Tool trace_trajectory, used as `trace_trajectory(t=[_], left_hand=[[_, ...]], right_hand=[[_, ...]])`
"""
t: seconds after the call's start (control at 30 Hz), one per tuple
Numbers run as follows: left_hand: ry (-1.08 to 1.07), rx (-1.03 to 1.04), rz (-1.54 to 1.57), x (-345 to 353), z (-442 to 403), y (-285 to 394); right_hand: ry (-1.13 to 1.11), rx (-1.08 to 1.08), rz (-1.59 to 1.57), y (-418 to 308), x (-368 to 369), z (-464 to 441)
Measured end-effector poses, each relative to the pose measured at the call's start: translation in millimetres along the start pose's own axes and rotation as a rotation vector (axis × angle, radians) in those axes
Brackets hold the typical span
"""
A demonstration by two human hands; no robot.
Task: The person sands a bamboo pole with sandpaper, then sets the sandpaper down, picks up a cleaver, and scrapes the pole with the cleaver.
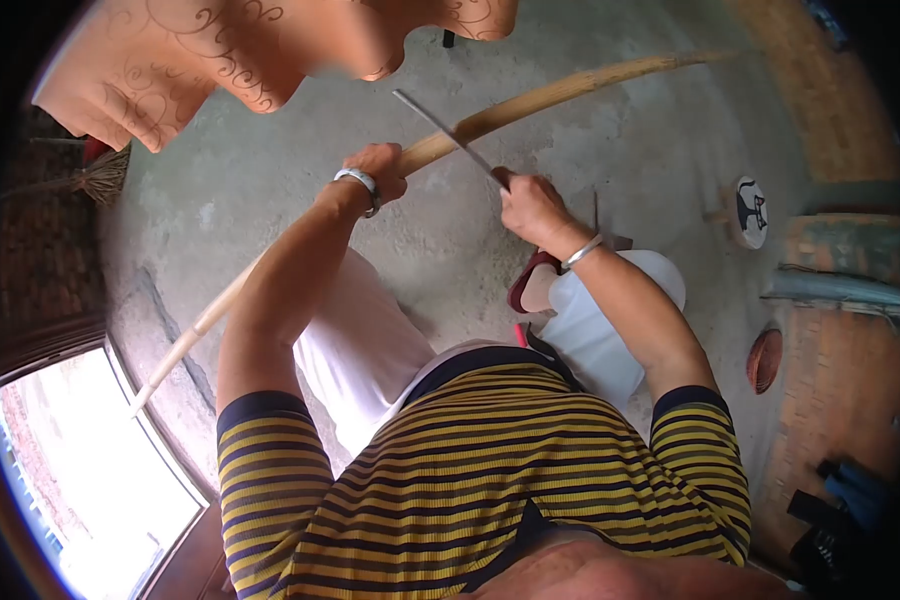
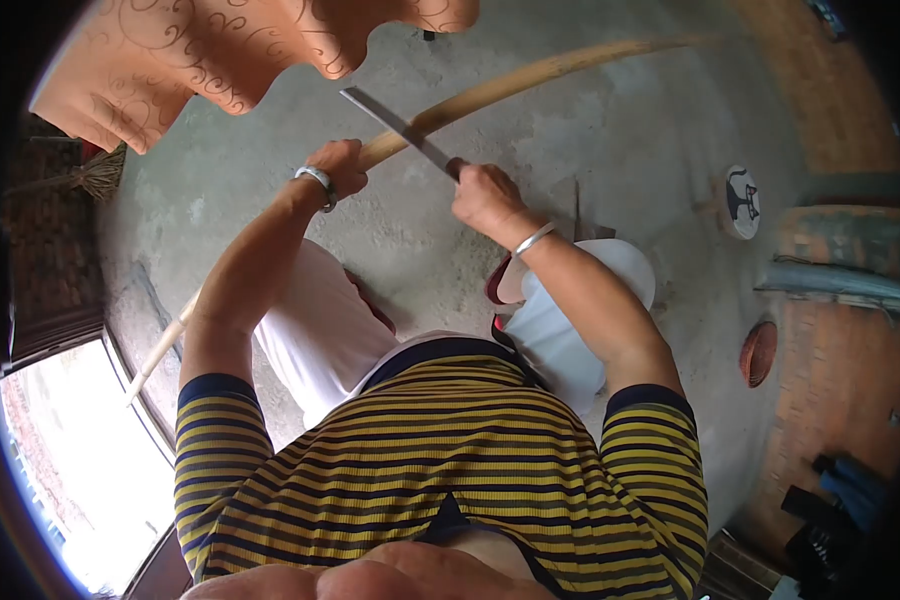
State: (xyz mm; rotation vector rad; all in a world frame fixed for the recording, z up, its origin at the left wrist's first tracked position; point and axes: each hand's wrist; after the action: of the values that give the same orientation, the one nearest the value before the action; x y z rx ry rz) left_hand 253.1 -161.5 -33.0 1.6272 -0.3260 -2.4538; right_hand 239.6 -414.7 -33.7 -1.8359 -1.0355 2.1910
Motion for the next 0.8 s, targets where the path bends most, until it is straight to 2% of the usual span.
trace_trajectory(t=[0.1,0.13,0.3,0.4,0.47,0.53,0.6,0.67,0.8], left_hand=[[0.019,0.024,-0.005,3.9,-1.5,0.4],[0.036,0.028,0.002,4.4,-0.9,2.8],[0.056,0.041,0.026,2.6,-2.7,19.4],[0.054,0.05,0.045,6.1,-3.0,32.8],[0.083,0.059,0.03,10.1,-5.3,36.6],[0.083,0.088,-0.013,13.2,-7.6,37.0],[0.079,0.085,-0.018,13.9,-7.2,37.1],[0.078,0.052,0.02,13.1,-3.5,38.3],[0.073,0.055,-0.004,13.0,-3.8,42.2]], right_hand=[[-0.173,0.207,-0.116,7.7,-27.3,-6.5],[-0.136,0.203,-0.192,16.2,-34.5,-7.3],[-0.044,0.526,-0.427,21.5,-56.2,-19.0],[0.146,0.056,0.083,27.2,-40.1,-9.7],[0.064,0.099,0.043,12.2,-28.3,-3.1],[0.014,0.014,-0.005,6.2,-17.3,0.3],[-0.081,0.161,-0.038,5.0,-39.3,-1.0],[-0.14,0.528,-0.43,14.4,-60.9,-4.0],[0.075,0.392,-0.138,35.3,-51.8,-10.7]])
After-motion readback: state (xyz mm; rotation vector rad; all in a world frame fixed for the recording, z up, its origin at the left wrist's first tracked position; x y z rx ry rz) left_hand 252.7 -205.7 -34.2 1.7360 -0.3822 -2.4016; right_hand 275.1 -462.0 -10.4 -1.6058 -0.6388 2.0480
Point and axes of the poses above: each hand's wrist, its own z-axis away from the middle knuckle, its own x-axis out of the palm, y = z × x
